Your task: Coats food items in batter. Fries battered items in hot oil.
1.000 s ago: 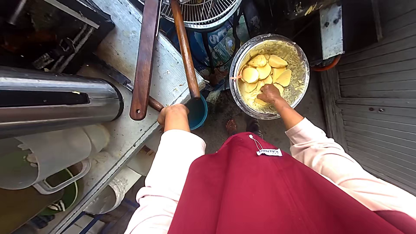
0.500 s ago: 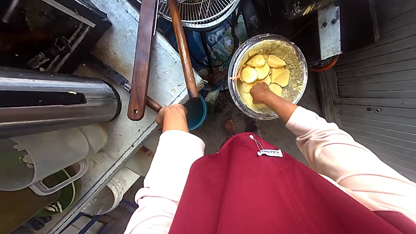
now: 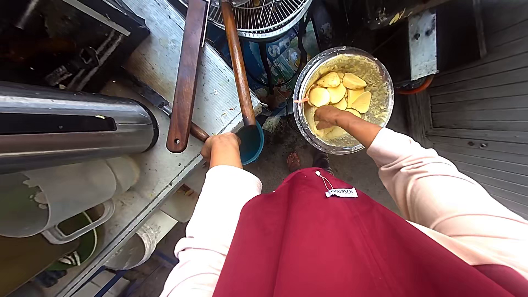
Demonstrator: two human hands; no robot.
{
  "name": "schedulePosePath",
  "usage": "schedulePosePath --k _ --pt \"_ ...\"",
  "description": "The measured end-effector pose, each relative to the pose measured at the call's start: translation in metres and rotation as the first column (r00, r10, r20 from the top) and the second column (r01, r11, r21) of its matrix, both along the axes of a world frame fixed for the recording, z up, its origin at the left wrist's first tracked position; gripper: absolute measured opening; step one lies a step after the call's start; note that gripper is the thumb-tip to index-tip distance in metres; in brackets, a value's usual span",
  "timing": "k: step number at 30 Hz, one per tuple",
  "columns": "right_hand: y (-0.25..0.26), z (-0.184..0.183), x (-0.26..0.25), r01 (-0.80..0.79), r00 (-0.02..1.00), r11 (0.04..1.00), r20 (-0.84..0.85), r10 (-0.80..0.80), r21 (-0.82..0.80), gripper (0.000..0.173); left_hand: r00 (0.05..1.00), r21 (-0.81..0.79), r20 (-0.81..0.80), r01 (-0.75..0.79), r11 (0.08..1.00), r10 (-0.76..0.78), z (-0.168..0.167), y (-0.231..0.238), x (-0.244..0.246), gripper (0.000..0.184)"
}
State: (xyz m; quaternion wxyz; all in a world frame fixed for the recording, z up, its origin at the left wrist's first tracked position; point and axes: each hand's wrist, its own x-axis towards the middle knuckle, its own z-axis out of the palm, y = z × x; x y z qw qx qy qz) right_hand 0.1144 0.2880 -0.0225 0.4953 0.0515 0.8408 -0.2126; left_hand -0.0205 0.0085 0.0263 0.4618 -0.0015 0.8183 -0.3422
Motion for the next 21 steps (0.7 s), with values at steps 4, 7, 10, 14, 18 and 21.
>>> schedulePosePath --k 4,7,10,14,18,21 --pt "0.034 -0.013 0.030 0.362 0.914 0.891 -0.084 -0.397 -0.275 0.022 1.000 -0.006 -0.003 -0.012 1.000 0.012 -0.003 -0.002 0.000 0.052" --pt "0.041 -0.020 0.059 0.662 0.665 0.608 -0.030 -0.746 -0.438 0.017 1.000 -0.015 -0.004 0.000 1.000 0.000 -0.007 -0.002 0.000 0.051" --pt "0.030 -0.021 0.075 0.788 0.487 0.423 0.033 -0.873 -0.447 0.028 1.000 -0.020 -0.002 0.002 1.000 -0.002 -0.006 -0.002 0.000 0.049" --pt "0.014 -0.034 0.088 0.723 0.597 0.641 -0.235 -0.767 -0.256 0.026 1.000 0.002 -0.006 0.017 1.000 -0.017 -0.002 -0.001 0.000 0.050" --pt "-0.001 -0.006 0.080 0.546 0.820 0.833 -0.258 -0.510 0.087 0.031 1.000 0.017 -0.028 -0.005 1.000 0.006 0.001 -0.002 0.000 0.052" --pt "-0.008 -0.006 0.067 0.402 0.901 0.902 -0.244 -0.359 0.159 0.038 0.998 0.047 -0.056 -0.010 0.999 0.013 0.004 -0.002 0.003 0.054"
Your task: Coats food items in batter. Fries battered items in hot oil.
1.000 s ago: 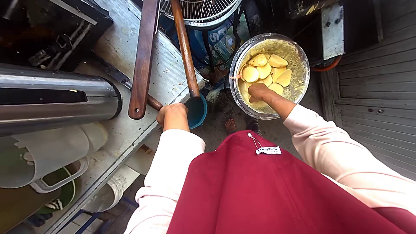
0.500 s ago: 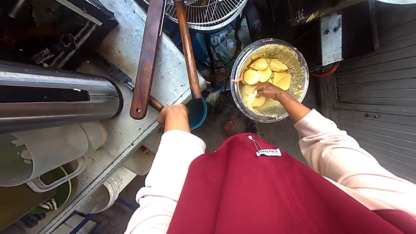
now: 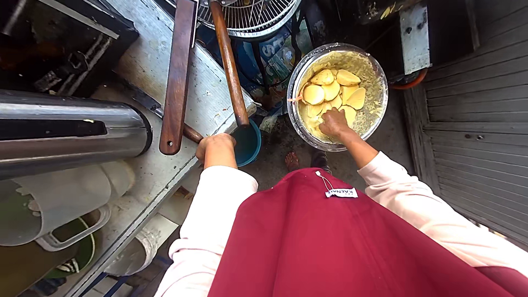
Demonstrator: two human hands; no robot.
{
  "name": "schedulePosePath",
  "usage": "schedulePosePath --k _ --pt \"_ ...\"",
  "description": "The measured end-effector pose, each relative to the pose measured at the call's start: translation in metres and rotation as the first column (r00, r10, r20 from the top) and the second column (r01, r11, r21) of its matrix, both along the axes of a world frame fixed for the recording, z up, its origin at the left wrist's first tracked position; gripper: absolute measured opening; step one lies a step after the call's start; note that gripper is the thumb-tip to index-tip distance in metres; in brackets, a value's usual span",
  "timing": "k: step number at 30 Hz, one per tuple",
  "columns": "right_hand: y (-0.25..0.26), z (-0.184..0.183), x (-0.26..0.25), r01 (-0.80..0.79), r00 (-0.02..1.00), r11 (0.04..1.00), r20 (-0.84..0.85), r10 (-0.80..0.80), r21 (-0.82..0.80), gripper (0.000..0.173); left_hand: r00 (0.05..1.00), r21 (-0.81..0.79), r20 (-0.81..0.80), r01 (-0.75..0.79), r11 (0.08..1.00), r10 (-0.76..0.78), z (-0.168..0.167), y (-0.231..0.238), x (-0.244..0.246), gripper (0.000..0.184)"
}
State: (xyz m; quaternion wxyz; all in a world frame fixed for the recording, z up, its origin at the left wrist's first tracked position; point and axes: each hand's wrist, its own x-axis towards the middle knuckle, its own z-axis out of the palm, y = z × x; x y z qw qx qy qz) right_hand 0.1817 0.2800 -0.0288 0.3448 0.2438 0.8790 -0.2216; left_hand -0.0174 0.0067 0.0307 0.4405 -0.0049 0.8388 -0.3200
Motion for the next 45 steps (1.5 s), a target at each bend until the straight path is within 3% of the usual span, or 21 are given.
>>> schedulePosePath --k 3,5,9,13,16,19,22,24,29,32,37,40,42,45 --pt "0.007 -0.017 -0.011 0.038 0.999 0.991 -0.009 -0.040 -0.126 0.036 1.000 -0.007 -0.002 0.010 1.000 -0.010 -0.002 0.000 0.000 0.052" --pt "0.020 -0.027 -0.009 0.171 0.979 0.947 -0.060 -0.194 -0.272 0.026 1.000 -0.004 0.001 0.006 1.000 -0.006 0.000 0.000 -0.001 0.051" --pt "0.035 -0.016 0.007 0.467 0.829 0.666 0.025 -0.559 -0.583 0.014 1.000 -0.011 0.005 0.003 1.000 -0.003 -0.002 0.001 -0.002 0.051" --pt "0.042 -0.014 0.033 0.532 0.655 0.350 0.112 -0.748 -0.771 0.017 1.000 -0.003 0.001 -0.002 1.000 0.002 -0.001 0.000 -0.002 0.051" --pt "0.039 -0.008 0.047 0.479 0.478 0.057 0.205 -0.854 -0.876 0.023 1.000 -0.006 -0.006 0.011 1.000 -0.011 -0.003 0.000 -0.001 0.052" --pt "0.026 -0.012 0.049 0.339 0.292 -0.168 0.273 -0.917 -0.926 0.023 1.000 -0.021 -0.008 0.001 1.000 -0.001 0.000 0.002 -0.003 0.051" --pt "0.011 -0.010 0.040 0.178 0.183 -0.314 0.345 -0.921 -0.933 0.031 1.000 0.006 -0.026 0.005 1.000 -0.005 0.000 0.002 -0.002 0.050" --pt "0.003 -0.001 0.033 0.080 0.143 -0.362 0.370 -0.918 -0.929 0.033 1.000 0.022 -0.015 0.014 1.000 -0.014 -0.002 0.000 -0.002 0.046" --pt "0.000 0.067 0.015 -0.061 0.092 -0.301 0.295 -0.951 -0.952 0.043 0.988 0.208 -0.057 0.154 0.966 -0.145 0.013 -0.018 0.017 0.040" --pt "0.018 0.131 0.004 -0.173 -0.001 -0.306 0.311 -0.950 -0.936 0.018 0.987 0.200 -0.082 0.153 0.968 -0.140 0.006 -0.020 0.018 0.039" --pt "0.082 0.227 -0.002 -0.017 -0.182 -0.022 0.024 -0.983 -1.000 0.023 0.981 0.160 -0.076 0.188 0.969 -0.178 -0.002 -0.019 0.013 0.037" --pt "0.134 0.260 -0.005 0.282 -0.251 0.203 -0.276 -0.928 -0.938 0.011 0.986 0.140 -0.075 0.161 0.977 -0.151 0.001 -0.017 0.013 0.036" --pt "0.171 0.270 -0.011 0.541 -0.166 0.366 -0.522 -0.836 -0.757 0.019 0.989 0.138 -0.078 0.132 0.982 -0.122 0.000 -0.017 0.012 0.037" --pt "0.234 0.256 -0.020 0.694 0.221 0.661 -0.790 -0.572 -0.284 0.028 0.993 0.120 -0.068 0.102 0.988 -0.094 -0.003 -0.016 0.009 0.036"
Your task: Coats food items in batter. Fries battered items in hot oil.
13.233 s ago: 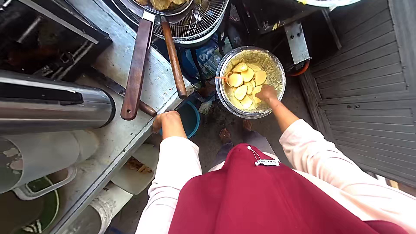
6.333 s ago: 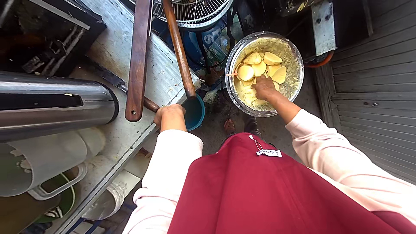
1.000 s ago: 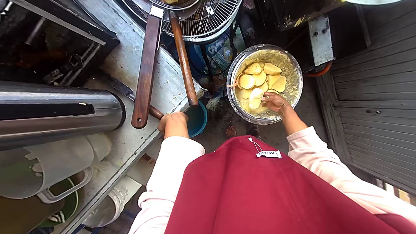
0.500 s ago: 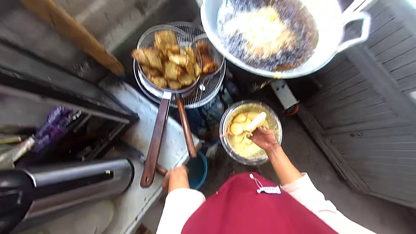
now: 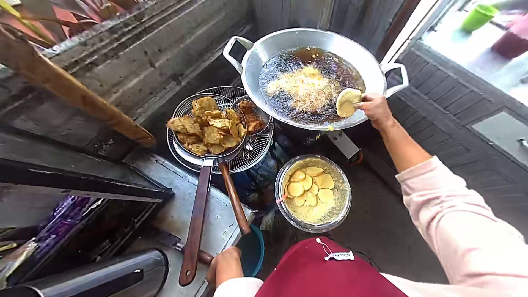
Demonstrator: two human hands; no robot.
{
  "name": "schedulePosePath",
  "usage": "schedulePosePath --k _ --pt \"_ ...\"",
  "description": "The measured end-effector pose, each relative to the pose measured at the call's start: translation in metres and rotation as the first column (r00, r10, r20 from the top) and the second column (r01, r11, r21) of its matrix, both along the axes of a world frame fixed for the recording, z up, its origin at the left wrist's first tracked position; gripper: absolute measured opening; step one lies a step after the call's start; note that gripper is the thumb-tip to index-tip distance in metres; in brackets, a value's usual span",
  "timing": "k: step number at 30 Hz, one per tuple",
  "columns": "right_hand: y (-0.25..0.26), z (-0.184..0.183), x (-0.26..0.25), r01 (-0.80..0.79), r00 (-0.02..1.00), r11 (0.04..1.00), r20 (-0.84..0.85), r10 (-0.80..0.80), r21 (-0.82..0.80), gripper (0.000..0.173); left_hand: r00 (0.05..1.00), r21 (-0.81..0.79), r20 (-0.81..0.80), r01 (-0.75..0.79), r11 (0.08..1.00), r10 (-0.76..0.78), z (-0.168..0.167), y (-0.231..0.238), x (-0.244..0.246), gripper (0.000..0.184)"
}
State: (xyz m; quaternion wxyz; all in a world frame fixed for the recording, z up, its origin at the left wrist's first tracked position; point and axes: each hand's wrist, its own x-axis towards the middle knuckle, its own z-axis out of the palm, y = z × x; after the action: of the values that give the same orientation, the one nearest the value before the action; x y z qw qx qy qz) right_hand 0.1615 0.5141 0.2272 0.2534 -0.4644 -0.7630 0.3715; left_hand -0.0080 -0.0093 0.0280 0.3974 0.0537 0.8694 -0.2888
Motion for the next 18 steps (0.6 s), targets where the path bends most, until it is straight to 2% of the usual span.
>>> schedulePosePath --k 2,4,6,9,11,16,18 --pt "0.032 -0.012 -0.009 -0.138 0.943 0.980 0.323 0.084 0.147 0.030 1.000 -0.007 -0.007 -0.016 1.000 0.016 0.001 0.000 0.001 0.036" --pt "0.042 -0.016 -0.021 -0.264 0.795 0.942 0.600 0.092 0.206 0.033 1.000 0.001 -0.022 -0.020 1.000 0.020 0.001 -0.001 0.003 0.037" --pt "0.043 -0.022 -0.028 -0.406 0.697 0.871 0.711 0.099 0.277 0.032 1.000 0.005 -0.025 -0.008 1.000 0.009 0.001 -0.002 0.003 0.038" --pt "0.046 -0.031 -0.030 -0.538 0.606 0.787 0.787 0.112 0.302 0.027 1.000 -0.011 -0.022 -0.020 1.000 0.020 -0.002 -0.002 0.002 0.041" --pt "0.040 -0.026 -0.028 -0.526 0.593 0.800 0.799 0.102 0.288 0.029 1.000 -0.012 -0.023 -0.013 1.000 0.013 0.001 -0.001 0.002 0.041" --pt "-0.024 0.015 -0.001 -0.380 0.714 0.853 0.699 0.025 0.358 0.036 0.999 0.101 0.020 0.023 0.995 -0.025 0.025 0.000 0.007 0.040" --pt "-0.061 0.008 0.016 -0.345 0.758 0.858 0.652 0.016 0.381 0.038 0.999 0.080 0.033 0.000 0.997 -0.003 0.023 0.000 0.005 0.042"
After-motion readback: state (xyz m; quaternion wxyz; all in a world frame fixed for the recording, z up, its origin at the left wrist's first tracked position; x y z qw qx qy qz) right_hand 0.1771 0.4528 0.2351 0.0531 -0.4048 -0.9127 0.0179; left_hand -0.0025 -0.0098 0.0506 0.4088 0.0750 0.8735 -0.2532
